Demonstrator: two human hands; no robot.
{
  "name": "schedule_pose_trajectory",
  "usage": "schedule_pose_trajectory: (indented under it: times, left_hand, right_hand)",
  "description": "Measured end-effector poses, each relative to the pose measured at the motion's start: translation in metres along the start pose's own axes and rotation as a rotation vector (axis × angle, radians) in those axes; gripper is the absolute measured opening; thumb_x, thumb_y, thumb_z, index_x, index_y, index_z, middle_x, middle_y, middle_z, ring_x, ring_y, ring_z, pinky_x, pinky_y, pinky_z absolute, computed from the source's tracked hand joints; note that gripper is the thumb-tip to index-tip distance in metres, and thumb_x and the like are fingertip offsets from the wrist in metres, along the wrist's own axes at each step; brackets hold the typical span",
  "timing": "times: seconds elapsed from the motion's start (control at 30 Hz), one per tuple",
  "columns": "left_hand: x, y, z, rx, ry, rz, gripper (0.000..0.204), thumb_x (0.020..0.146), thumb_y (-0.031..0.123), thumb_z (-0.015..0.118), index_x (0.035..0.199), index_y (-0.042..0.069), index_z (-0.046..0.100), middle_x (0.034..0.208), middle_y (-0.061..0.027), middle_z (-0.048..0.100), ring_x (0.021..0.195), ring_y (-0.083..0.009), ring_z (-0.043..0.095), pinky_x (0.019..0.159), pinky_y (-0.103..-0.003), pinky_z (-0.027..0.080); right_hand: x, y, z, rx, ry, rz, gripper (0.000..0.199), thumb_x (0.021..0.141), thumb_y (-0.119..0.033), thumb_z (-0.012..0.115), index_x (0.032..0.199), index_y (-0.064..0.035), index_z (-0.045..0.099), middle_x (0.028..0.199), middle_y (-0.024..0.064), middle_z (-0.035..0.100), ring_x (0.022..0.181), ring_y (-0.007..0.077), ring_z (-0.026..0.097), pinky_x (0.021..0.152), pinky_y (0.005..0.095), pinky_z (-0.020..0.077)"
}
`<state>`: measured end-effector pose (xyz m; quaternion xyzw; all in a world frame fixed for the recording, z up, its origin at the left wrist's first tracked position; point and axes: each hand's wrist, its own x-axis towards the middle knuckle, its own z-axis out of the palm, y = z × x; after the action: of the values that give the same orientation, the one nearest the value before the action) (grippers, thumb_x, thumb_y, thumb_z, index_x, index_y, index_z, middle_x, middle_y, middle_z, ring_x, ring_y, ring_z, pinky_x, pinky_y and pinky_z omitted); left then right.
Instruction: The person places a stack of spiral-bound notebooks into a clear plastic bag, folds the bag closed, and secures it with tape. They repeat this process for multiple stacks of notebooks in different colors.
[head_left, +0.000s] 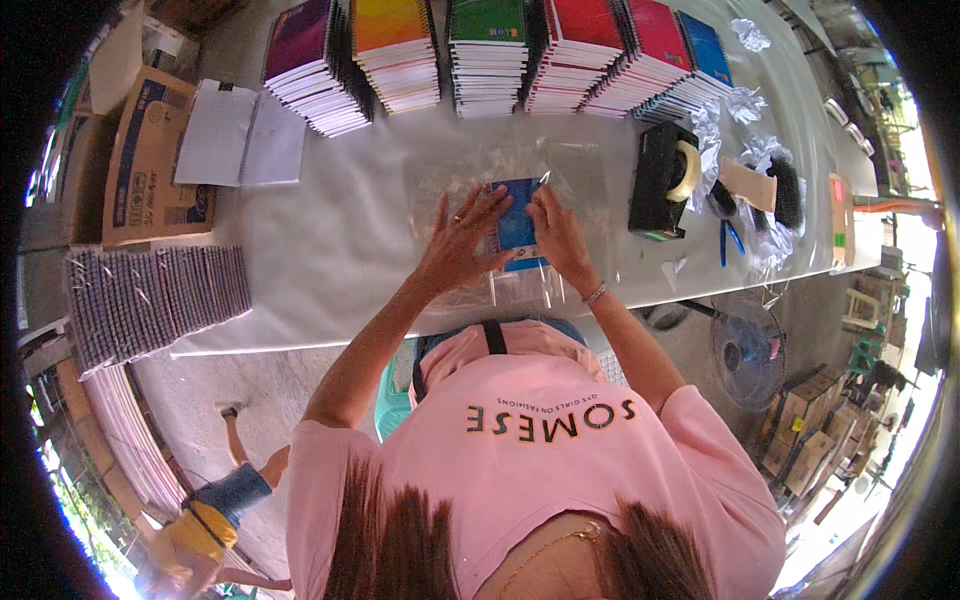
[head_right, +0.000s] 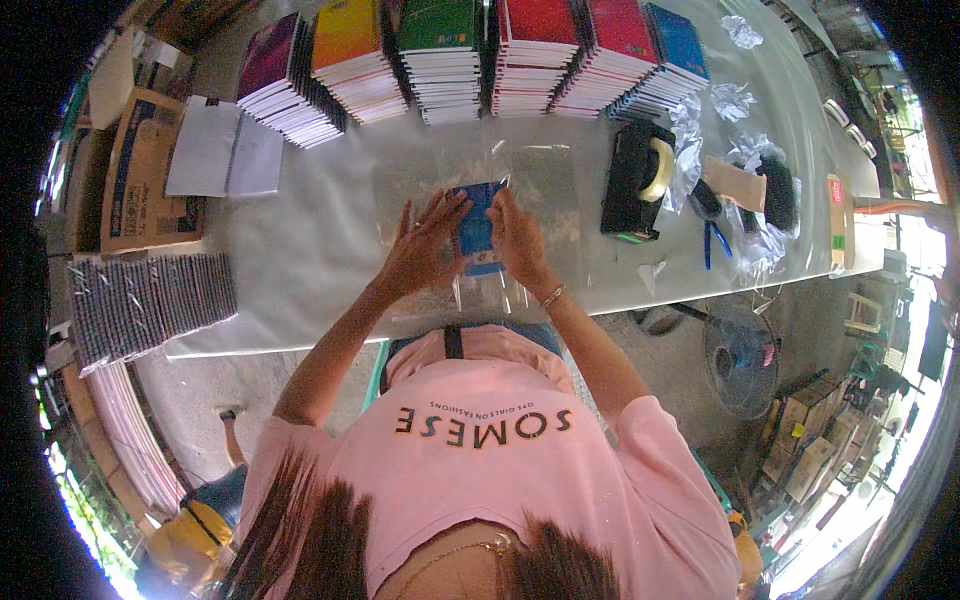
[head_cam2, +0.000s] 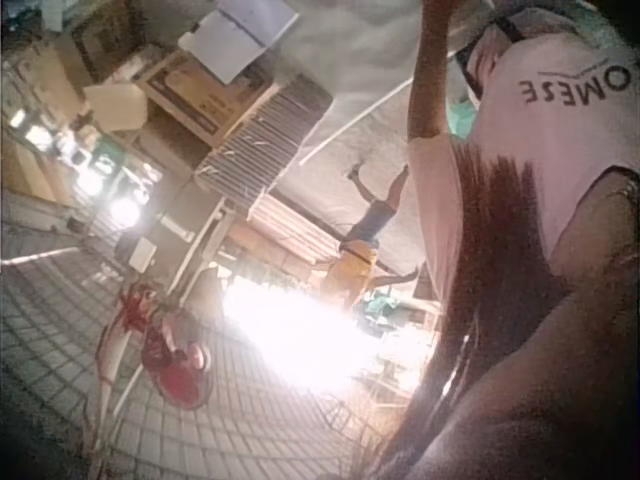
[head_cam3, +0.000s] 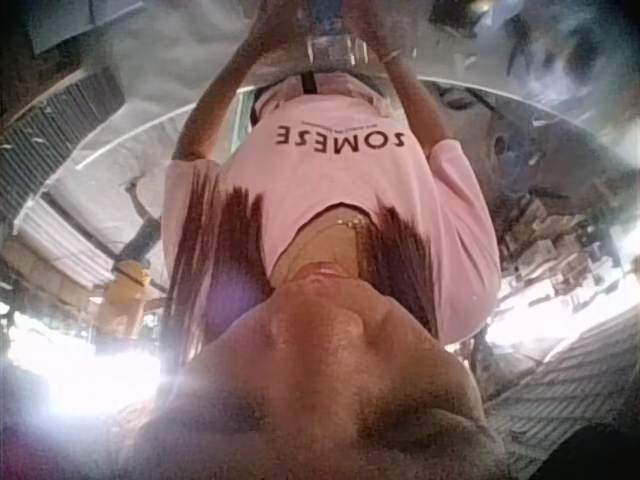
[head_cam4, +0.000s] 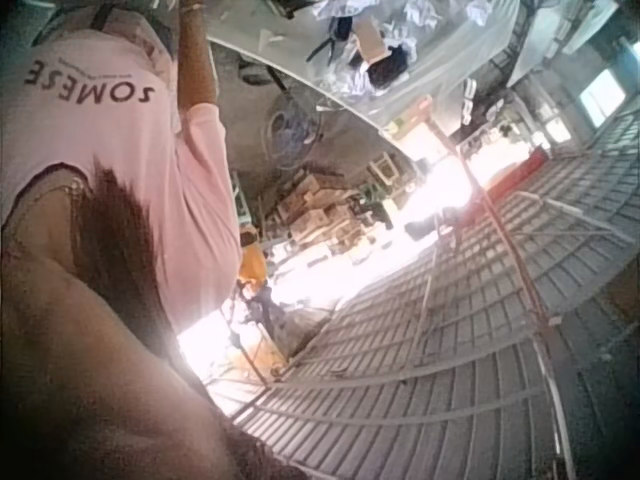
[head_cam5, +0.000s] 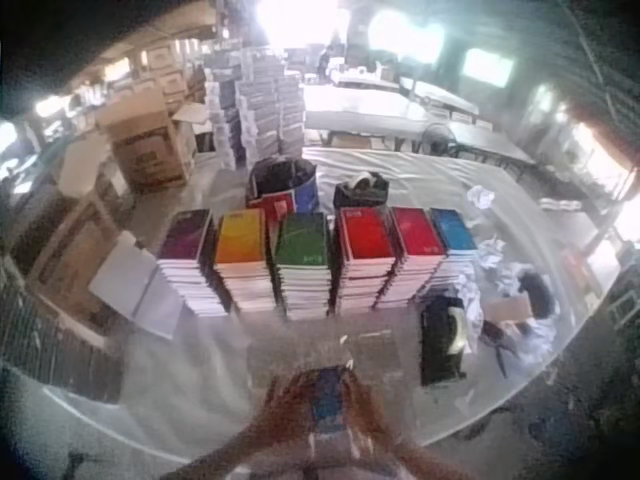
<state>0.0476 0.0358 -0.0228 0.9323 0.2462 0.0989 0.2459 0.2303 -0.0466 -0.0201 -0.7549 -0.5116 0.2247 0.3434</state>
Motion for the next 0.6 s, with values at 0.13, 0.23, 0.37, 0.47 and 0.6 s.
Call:
schedule_pose_trajectory:
  times: [0.13,0.23,0.37,0.47,0.6]
  left_hand:
    - [0.009,-0.002,0.018,0.13,0.056,0.103,0.087,0.085,0.062,0.055,0.15,0.01,0.03,0.157,-0.0091,0.026,0.146,-0.028,0.021,0.114,-0.059,0.014]
    - [0.014,-0.005,0.026,0.147,0.083,0.134,0.091,0.084,0.066,0.051,0.148,0.005,0.031,0.155,-0.013,0.028,0.144,-0.031,0.023,0.113,-0.058,0.018]
    - [0.024,0.005,0.016,0.226,0.083,0.095,0.095,0.081,0.071,0.05,0.145,0.002,0.036,0.149,-0.014,0.037,0.135,-0.0329,0.036,0.103,-0.055,0.032]
    - [0.026,0.007,0.04,0.272,0.179,0.108,0.099,0.08,0.077,0.045,0.147,0.004,0.032,0.149,-0.0128,0.036,0.135,-0.0318,0.035,0.099,-0.056,0.033]
    - [0.024,0.002,0.061,0.066,0.217,0.151,0.101,0.079,0.075,0.05,0.151,0.009,0.025,0.155,-0.0113,0.027,0.146,-0.0315,0.017,0.107,-0.058,0.026]
  right_hand:
    - [0.005,0.003,-0.006,0.055,-0.107,0.106,0.02,0.097,-0.02,0.049,0.107,-0.0028,0.047,0.091,0.0228,0.063,0.085,0.045,0.06,0.071,0.0535,0.045]
    - [0.005,0.009,-0.004,0.06,-0.114,0.109,0.026,0.098,-0.023,0.048,0.113,-0.0018,0.049,0.101,0.0243,0.061,0.094,0.0442,0.059,0.078,0.0518,0.0455]
    - [0.007,0.011,-0.001,0.035,-0.134,0.058,0.04,0.1,-0.03,0.044,0.124,-0.0007,0.055,0.126,0.0232,0.056,0.114,0.0424,0.053,0.095,0.0474,0.0418]
    - [0.011,-0.003,-0.016,0.069,-0.192,0.183,0.043,0.1,-0.03,0.045,0.131,-0.0006,0.051,0.131,0.0211,0.053,0.121,0.0364,0.052,0.101,0.0425,0.0387]
    - [0.004,0.022,-0.012,0.189,-0.201,0.296,0.064,0.098,-0.045,0.048,0.142,0.0012,0.039,0.145,0.0213,0.041,0.132,0.0345,0.041,0.109,0.0418,0.0313]
